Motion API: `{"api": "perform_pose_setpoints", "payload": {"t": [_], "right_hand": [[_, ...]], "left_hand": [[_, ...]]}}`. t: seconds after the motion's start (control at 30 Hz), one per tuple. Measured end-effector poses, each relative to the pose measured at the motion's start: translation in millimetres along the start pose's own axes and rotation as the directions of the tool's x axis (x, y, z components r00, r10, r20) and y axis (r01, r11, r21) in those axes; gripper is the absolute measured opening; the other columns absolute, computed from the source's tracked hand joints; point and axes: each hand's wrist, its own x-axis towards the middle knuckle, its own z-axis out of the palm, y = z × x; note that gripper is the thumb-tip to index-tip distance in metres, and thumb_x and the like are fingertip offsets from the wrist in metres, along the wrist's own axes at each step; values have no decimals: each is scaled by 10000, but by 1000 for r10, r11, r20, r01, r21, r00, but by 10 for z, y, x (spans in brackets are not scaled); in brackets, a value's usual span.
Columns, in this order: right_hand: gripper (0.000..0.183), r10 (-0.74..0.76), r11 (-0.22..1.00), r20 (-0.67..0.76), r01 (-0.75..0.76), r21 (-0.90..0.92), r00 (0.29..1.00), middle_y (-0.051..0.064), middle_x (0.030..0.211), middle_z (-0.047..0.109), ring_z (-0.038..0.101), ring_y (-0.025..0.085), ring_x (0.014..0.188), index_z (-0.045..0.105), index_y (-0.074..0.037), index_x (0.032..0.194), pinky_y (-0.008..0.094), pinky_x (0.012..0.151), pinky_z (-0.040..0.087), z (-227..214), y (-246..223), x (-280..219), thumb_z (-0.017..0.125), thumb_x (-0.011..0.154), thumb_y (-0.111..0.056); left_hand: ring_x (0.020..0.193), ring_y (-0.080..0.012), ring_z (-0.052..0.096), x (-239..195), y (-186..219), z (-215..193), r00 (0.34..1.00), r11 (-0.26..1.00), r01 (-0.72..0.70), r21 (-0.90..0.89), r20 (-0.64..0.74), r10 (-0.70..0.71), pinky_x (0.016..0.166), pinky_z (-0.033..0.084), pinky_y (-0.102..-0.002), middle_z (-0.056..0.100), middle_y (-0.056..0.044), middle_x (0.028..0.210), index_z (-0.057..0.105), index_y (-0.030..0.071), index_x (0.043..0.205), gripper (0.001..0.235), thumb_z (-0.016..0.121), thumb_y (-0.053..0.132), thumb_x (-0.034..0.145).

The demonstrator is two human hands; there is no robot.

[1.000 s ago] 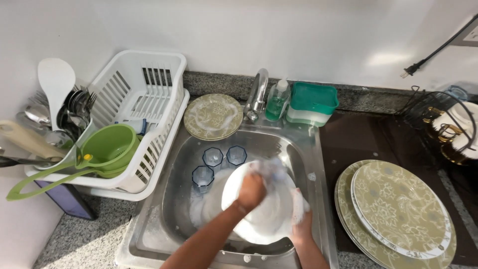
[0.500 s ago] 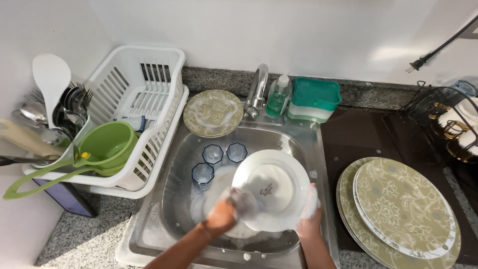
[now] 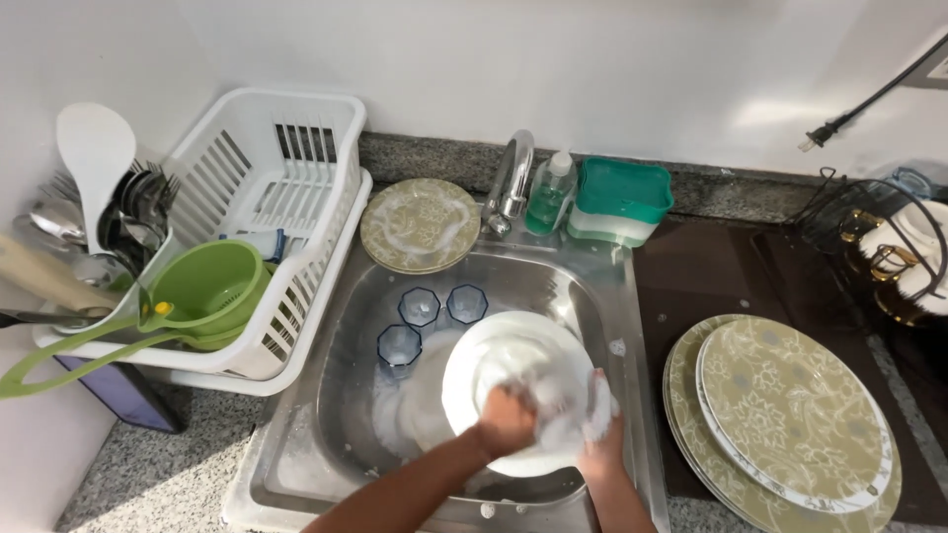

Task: The person washes several plates in a kitchen sink using a blue sponge and soapy water. They scrub both sides of each plate and place the cleaned items on the counter to the right of the sink.

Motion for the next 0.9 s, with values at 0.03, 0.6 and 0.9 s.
{"api": "perform_pose_setpoints", "payload": {"t": [0.03, 0.6, 0.9], "right_hand": [[724, 126, 974, 40, -131, 186, 991, 171, 1573, 464, 450, 274, 1456, 377, 8, 1549, 319, 1185, 376, -11, -124, 5, 619, 909, -228], [439, 707, 334, 277, -652, 681, 651, 137, 1018, 702, 667, 267, 952, 673, -60, 1396, 333, 780, 510, -120, -856, 36, 599, 1018, -270], [298, 786, 124, 193, -456, 881, 587, 61, 879, 659, 664, 263, 841, 729, -91, 1125, 414, 736, 562, -241, -1120, 138, 693, 982, -349]], "left_hand": [[1025, -402, 533, 118, -196, 154, 881, 1000, 22, 22, -473, -9, 714, 415, -471, 589, -199, 1126, 539, 244, 1249, 375, 481, 274, 880], [1024, -349, 630, 30, -766, -488, 331, 932, 122, -341, -871, -362, 939, 501, -428, 672, -176, 1175, 684, 71, 1216, 366, 551, 86, 876], [1150, -367, 625, -659, 62, -262, 603, 750, 107, -653, -557, -571, 995, 488, -443, 674, -185, 1258, 662, 117, 1305, 416, 575, 230, 914]]}}
